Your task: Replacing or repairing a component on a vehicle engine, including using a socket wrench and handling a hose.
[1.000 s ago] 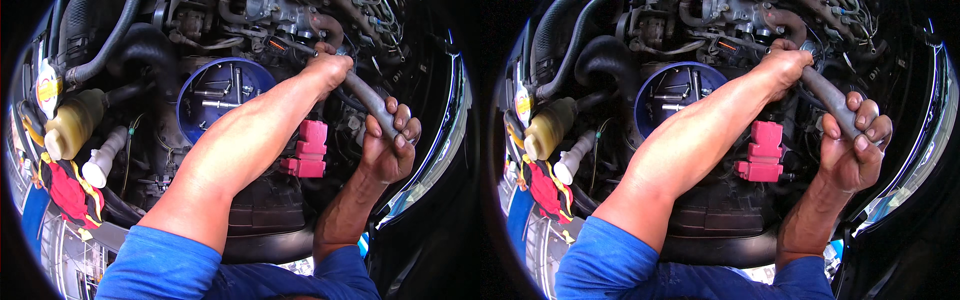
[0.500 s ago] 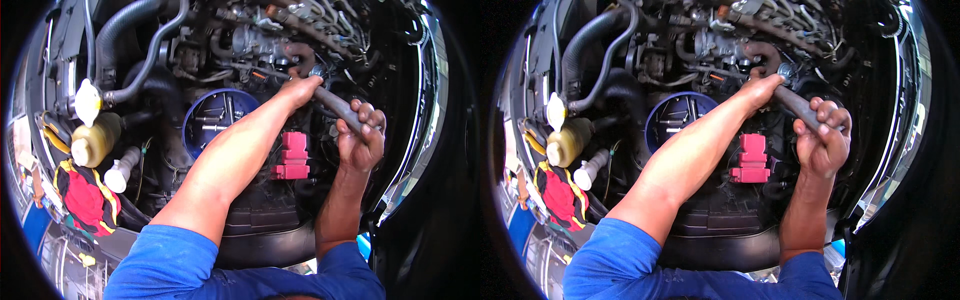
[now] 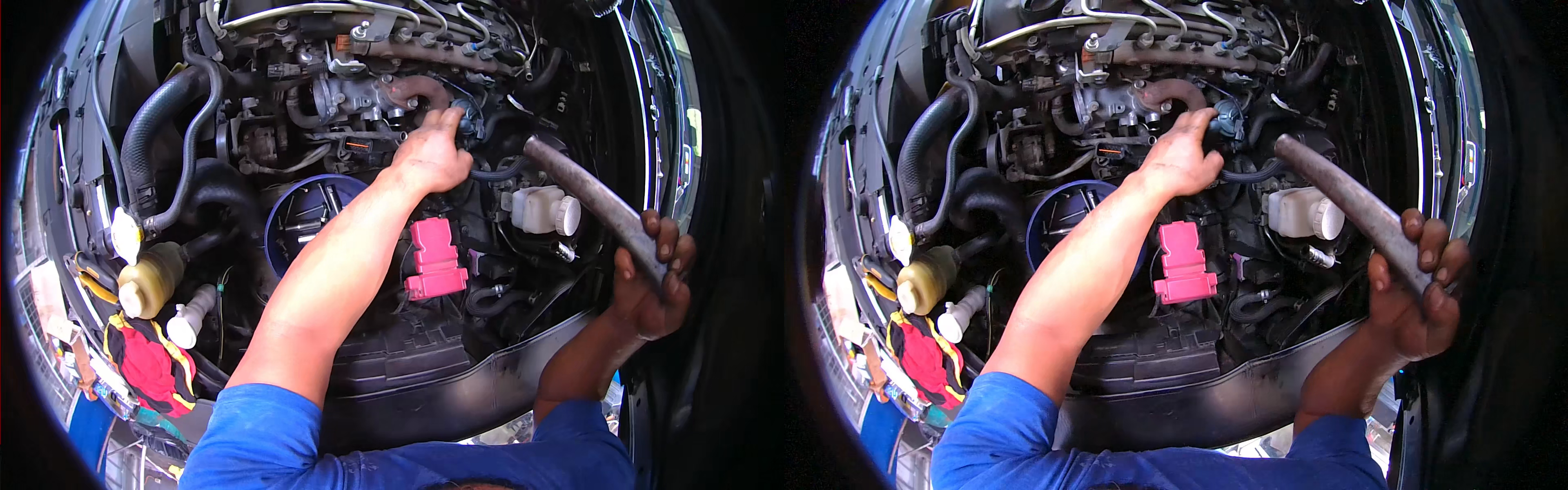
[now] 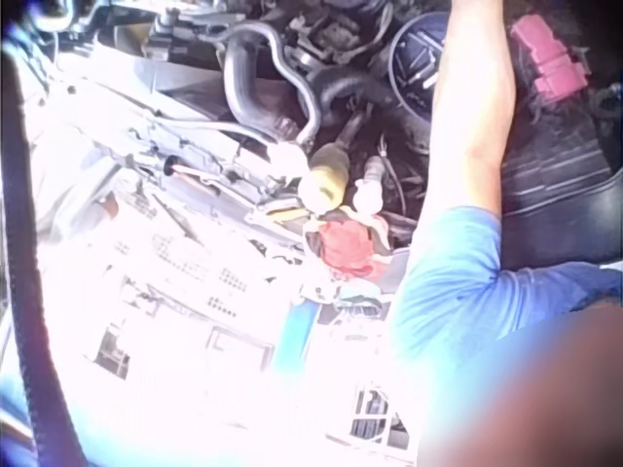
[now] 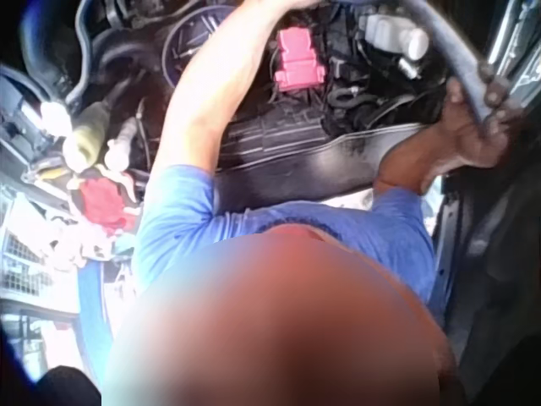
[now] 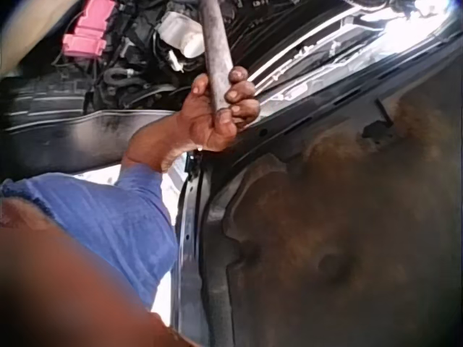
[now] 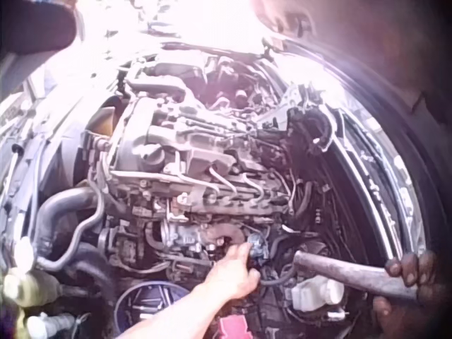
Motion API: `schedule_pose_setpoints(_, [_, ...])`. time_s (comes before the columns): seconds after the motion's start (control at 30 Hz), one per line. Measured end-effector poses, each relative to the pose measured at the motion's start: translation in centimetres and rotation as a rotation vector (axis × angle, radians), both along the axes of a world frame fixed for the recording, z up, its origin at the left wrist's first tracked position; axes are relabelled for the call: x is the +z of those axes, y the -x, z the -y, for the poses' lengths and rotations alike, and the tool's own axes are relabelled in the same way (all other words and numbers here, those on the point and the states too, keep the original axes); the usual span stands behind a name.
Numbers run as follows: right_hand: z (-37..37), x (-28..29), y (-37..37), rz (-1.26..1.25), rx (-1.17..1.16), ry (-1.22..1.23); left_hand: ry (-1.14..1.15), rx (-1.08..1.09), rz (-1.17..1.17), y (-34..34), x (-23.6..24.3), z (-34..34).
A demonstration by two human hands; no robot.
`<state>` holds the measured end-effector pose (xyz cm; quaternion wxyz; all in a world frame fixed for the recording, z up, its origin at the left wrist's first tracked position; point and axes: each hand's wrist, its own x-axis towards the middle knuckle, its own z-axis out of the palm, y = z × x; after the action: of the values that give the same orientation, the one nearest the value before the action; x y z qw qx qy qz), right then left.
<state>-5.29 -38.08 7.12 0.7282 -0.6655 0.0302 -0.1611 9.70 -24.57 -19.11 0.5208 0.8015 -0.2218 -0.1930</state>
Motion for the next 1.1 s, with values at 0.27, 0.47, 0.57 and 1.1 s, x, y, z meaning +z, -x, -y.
schedule_pose_setpoints(0.27, [0.7,-0.3,2.0,-0.014,-0.066,-0.030,-0.180,0.130,-0.134,-1.7,0.0,2.3])
schedule_pose_setpoints(0.47, [1.2,-0.8,2.1,-0.013,-0.018,-0.037,-0.214,0.136,-0.082,-2.3,1.3,3.0])
schedule_pose_setpoints(0.57, [1.3,-0.8,2.2,-0.007,-0.026,-0.046,-0.305,0.049,-0.071,-2.0,1.5,2.8])
schedule_pose_setpoints(1.1, [1.4,-1.7,1.8,0.002,-0.034,-0.030,-0.047,0.031,0.236,2.0,-0.2,-0.7])
